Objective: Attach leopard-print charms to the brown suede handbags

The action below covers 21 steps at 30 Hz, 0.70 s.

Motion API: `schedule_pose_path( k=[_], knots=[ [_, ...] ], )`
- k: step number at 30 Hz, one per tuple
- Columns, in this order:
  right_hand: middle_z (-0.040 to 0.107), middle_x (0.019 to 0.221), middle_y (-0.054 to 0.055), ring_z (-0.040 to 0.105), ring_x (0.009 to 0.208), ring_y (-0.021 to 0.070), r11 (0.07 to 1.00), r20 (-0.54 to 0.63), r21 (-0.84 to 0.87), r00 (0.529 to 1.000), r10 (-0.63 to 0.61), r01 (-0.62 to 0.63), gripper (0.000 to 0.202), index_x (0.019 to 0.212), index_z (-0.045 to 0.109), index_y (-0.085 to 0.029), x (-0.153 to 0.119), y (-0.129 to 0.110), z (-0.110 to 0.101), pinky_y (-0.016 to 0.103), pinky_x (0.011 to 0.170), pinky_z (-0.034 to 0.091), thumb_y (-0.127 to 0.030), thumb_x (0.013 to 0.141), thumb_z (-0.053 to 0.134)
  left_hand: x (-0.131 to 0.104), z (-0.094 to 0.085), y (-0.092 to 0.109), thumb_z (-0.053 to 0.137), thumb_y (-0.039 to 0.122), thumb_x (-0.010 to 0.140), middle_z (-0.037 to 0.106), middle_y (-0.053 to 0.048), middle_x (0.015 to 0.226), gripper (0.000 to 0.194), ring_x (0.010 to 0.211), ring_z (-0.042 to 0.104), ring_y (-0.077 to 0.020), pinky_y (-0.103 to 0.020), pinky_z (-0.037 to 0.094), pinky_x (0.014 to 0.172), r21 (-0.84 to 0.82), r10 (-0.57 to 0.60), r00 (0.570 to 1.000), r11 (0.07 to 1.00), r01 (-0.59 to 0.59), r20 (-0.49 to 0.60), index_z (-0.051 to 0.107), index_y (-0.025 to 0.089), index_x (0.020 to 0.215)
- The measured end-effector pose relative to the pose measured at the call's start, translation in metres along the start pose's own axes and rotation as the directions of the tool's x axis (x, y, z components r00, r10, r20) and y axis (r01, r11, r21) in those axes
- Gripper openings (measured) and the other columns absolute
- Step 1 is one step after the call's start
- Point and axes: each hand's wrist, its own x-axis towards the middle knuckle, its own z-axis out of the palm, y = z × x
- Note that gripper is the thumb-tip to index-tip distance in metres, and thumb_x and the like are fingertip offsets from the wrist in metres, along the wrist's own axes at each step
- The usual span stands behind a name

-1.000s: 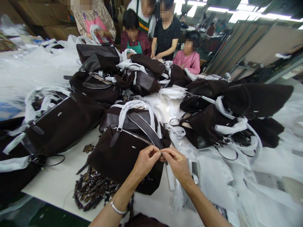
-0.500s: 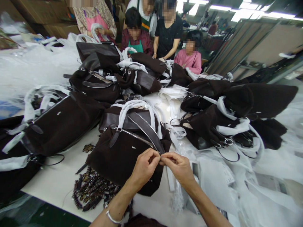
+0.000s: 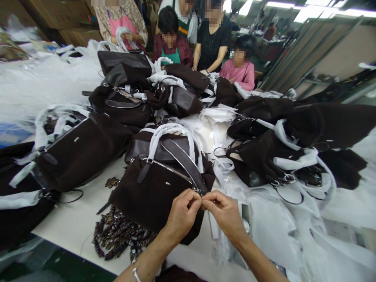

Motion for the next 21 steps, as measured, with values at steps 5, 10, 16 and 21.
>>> schedule_pose_path(
  k=[5,10,16,21],
  knots=[
    [0.073,0.100,0.006,0.065,0.094,0.0208,0.995,0.100,0.023,0.991,0.093,-0.096,0.025,0.084,0.075,-0.020,0.021,-0.001,-0.022,0.035,0.088,0.054,-0.039,0.068,0.076,-0.002,-0.024,-0.020,0.058,0.024,0.091,0.065,-0.004,0.119,0.020,0.111,0.059,-0.0176,-0.032,0.046,0.098,0.104,0.073,0.997,0.992,-0.075,0.020,0.066,0.026,0.109],
    [0.068,0.072,0.006,0.064,0.074,0.0204,0.920,0.019,-0.144,0.929,0.370,-0.364,0.037,0.072,0.069,-0.015,0.016,0.035,-0.040,0.035,0.069,0.057,-0.052,0.072,0.066,-0.010,-0.101,-0.058,0.054,0.034,0.092,0.054,-0.011,0.138,0.033,0.132,0.047,-0.0259,-0.046,0.034,0.115,0.529,0.175,0.871,0.841,0.110,-0.460,0.059,0.023,0.123],
    [0.073,0.100,0.012,0.068,0.090,0.0267,0.899,0.186,0.035,0.886,0.424,-0.437,0.072,0.112,0.064,-0.013,-0.001,0.087,0.004,0.040,0.078,0.057,-0.060,0.059,0.076,-0.013,-0.157,-0.106,0.055,0.048,0.088,0.057,-0.020,0.135,0.063,0.126,0.053,-0.0362,-0.050,0.041,0.107,0.669,-0.043,0.860,0.608,0.427,-0.509,0.044,0.012,0.138],
    [0.071,0.116,0.012,0.065,0.108,0.0296,0.856,0.085,0.372,0.931,0.354,-0.360,0.071,0.115,0.062,-0.015,-0.001,0.068,0.051,0.043,0.096,0.053,-0.059,0.061,0.078,-0.002,-0.169,-0.087,0.056,0.049,0.085,0.065,-0.012,0.124,0.048,0.111,0.063,-0.0328,-0.044,0.048,0.093,0.645,-0.272,0.889,0.614,0.455,-0.369,0.054,0.020,0.124]
  ],
)
